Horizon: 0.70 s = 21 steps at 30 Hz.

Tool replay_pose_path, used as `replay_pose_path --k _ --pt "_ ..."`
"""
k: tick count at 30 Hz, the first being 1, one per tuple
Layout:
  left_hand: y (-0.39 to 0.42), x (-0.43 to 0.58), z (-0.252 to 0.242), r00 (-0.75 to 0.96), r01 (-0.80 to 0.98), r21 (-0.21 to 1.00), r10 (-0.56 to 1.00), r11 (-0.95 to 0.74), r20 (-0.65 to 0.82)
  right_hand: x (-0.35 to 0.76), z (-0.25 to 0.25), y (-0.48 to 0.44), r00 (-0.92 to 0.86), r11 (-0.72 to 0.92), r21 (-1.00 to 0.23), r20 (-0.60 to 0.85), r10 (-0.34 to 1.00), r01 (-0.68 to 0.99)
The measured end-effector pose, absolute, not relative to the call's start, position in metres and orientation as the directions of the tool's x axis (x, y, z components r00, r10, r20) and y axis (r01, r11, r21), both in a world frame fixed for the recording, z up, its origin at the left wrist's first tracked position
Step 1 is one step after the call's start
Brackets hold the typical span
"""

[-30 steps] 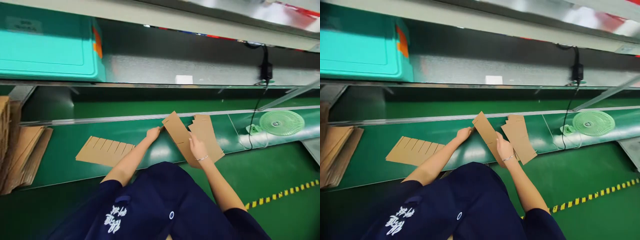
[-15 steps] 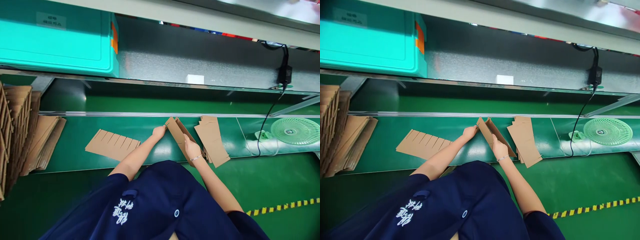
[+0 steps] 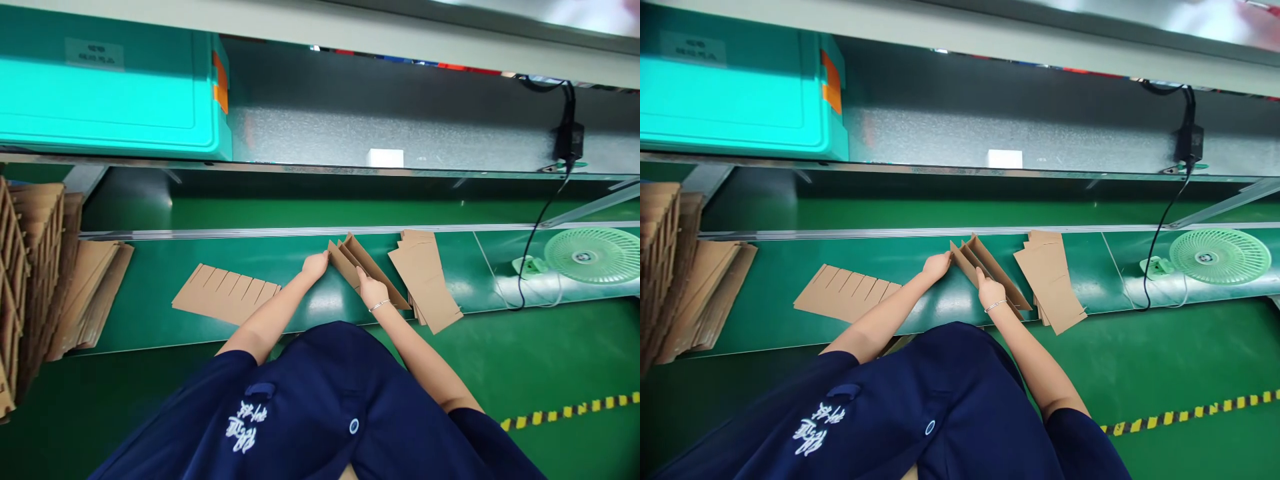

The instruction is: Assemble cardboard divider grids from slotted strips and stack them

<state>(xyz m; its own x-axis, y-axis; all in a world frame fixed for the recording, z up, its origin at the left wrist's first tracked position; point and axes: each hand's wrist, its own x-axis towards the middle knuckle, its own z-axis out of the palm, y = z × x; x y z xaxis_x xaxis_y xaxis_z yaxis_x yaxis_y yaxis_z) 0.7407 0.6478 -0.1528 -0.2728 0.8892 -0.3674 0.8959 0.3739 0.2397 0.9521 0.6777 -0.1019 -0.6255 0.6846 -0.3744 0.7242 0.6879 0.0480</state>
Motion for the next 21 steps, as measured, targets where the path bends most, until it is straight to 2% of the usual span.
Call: replay_pose_path --k 6,10,17,19,21 --pt "0.642 0.745 -0.153 -0.346 0.87 0.27 0.901 0.413 -0.263 0.954 -0.114 0.681 -0.605 0.681 0.041 -0.422 0.675 0.731" --pt "0.636 0.746 -0.154 -0.32 0.887 0.274 0.922 0.372 -0.217 0.955 -0.114 0.685 -0.601 0.683 -0.001 -0.475 0.642 0.731" --pt "0.633 0.742 -0.147 -0.281 0.925 0.2 0.936 0.323 -0.214 0.943 -0.1 0.68 -0.62 0.673 -0.083 -0.485 0.617 0.735" --pt "0.633 0.742 -0.144 -0.289 0.924 0.189 0.932 0.331 -0.221 0.947 -0.095 0.683 -0.654 0.667 -0.151 -0.44 0.615 0.729" --pt "0.633 0.743 -0.143 -0.302 0.923 0.176 0.928 0.342 -0.217 0.964 -0.091 0.698 -0.689 0.642 -0.253 -0.301 0.659 0.724"
